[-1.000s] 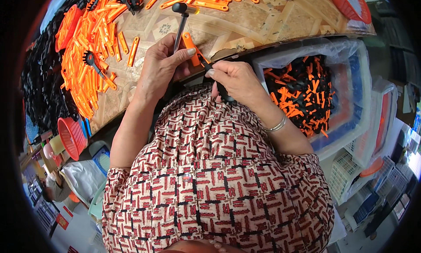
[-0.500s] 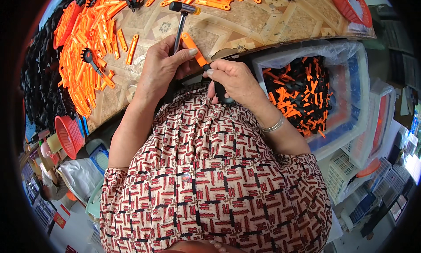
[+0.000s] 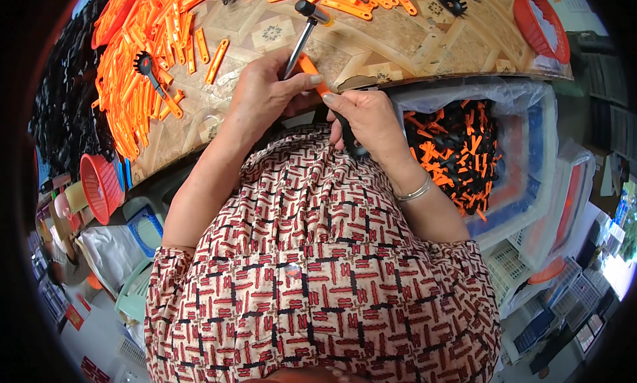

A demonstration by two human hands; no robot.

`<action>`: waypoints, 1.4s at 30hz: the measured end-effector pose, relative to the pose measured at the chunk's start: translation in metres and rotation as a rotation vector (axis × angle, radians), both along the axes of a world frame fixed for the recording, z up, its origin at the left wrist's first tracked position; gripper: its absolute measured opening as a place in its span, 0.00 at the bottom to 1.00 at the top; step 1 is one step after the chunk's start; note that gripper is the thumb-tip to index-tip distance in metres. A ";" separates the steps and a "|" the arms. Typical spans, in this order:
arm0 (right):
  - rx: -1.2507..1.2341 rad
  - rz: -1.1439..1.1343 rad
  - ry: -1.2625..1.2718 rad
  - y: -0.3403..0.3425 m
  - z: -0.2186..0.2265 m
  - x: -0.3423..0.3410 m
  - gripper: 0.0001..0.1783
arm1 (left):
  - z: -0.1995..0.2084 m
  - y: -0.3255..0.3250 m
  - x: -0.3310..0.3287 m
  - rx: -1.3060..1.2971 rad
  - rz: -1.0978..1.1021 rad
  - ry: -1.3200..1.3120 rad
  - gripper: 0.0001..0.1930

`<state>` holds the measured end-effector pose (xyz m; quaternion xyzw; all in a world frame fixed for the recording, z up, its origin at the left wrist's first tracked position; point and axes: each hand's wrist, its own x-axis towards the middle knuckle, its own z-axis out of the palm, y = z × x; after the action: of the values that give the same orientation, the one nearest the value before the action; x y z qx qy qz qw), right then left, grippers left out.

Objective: The person assembles small plastic components by hand at a workbench. They repeatedly pick up orange plastic handles and black plastic heads, fit them together, and place the finished units on the table. The person occasionally uses a hammer to secure the parts.

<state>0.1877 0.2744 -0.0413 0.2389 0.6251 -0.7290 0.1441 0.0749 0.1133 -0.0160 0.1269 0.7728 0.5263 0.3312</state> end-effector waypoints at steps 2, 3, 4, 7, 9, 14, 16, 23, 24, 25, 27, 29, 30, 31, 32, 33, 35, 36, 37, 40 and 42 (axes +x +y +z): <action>0.060 0.030 0.014 0.001 0.002 -0.001 0.21 | 0.013 -0.011 0.004 0.044 0.106 0.047 0.12; 0.066 0.027 0.014 0.001 0.002 0.000 0.21 | 0.018 -0.019 0.007 0.065 0.158 0.070 0.14; 0.069 0.023 0.014 -0.001 0.001 0.000 0.20 | 0.019 -0.030 0.007 0.062 0.152 0.072 0.17; 0.106 0.009 -0.036 -0.005 0.014 -0.003 0.20 | 0.026 -0.053 0.026 0.226 0.222 0.194 0.17; 0.106 -0.003 -0.066 -0.007 0.019 -0.004 0.20 | 0.010 -0.062 0.036 0.148 0.109 0.502 0.19; 0.080 -0.019 -0.048 -0.010 0.013 -0.002 0.20 | 0.008 -0.070 0.041 -0.276 -0.055 0.705 0.18; 0.040 -0.048 -0.016 -0.008 0.009 0.003 0.19 | 0.017 -0.069 0.041 -0.285 -0.084 0.672 0.19; -0.096 -0.058 0.001 -0.006 -0.001 0.007 0.14 | 0.009 -0.076 0.046 -0.150 -0.091 0.866 0.29; -0.096 -0.059 0.003 -0.008 -0.001 0.007 0.14 | 0.010 -0.076 0.046 -0.206 -0.128 0.845 0.30; -0.096 -0.060 0.019 -0.008 -0.001 0.006 0.14 | 0.018 -0.076 0.046 -0.220 -0.122 0.854 0.31; -0.098 -0.058 0.048 -0.007 -0.003 0.006 0.14 | 0.035 -0.069 0.047 0.042 0.030 0.969 0.30; -0.117 -0.062 0.019 -0.006 -0.004 0.007 0.14 | 0.033 -0.068 0.048 0.189 0.124 1.130 0.29; -0.123 -0.055 0.009 -0.007 -0.004 0.005 0.14 | 0.027 -0.070 0.051 -0.015 -0.003 1.052 0.28; -0.123 -0.062 0.007 -0.008 -0.002 0.007 0.13 | 0.021 -0.072 0.053 -0.217 -0.125 0.963 0.26; -0.089 -0.051 0.011 -0.006 -0.001 0.009 0.13 | 0.018 -0.073 0.055 -0.417 -0.243 0.862 0.25; -0.070 -0.027 0.011 -0.003 0.000 0.010 0.13 | 0.024 -0.072 0.056 -0.417 -0.204 0.824 0.24; -0.078 -0.023 0.030 -0.003 0.003 0.006 0.12 | 0.032 -0.075 0.044 -0.211 -0.107 0.839 0.24; -0.037 0.018 0.081 0.003 0.000 0.008 0.12 | 0.035 -0.078 0.040 -0.121 -0.049 0.850 0.23; -0.049 0.020 0.062 0.010 0.002 0.012 0.13 | 0.035 -0.084 0.032 -0.087 0.133 0.886 0.21; 0.118 0.159 0.062 0.047 0.004 0.024 0.14 | 0.038 -0.117 0.003 -0.291 0.506 0.828 0.17; 0.237 0.176 0.025 0.085 0.003 0.038 0.14 | 0.028 -0.145 -0.020 -0.649 0.572 0.860 0.19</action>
<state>0.2262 0.3591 -0.0381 0.1894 0.7270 -0.6376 0.1706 0.0554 -0.0314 0.0119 0.0079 0.9616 0.2338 -0.1432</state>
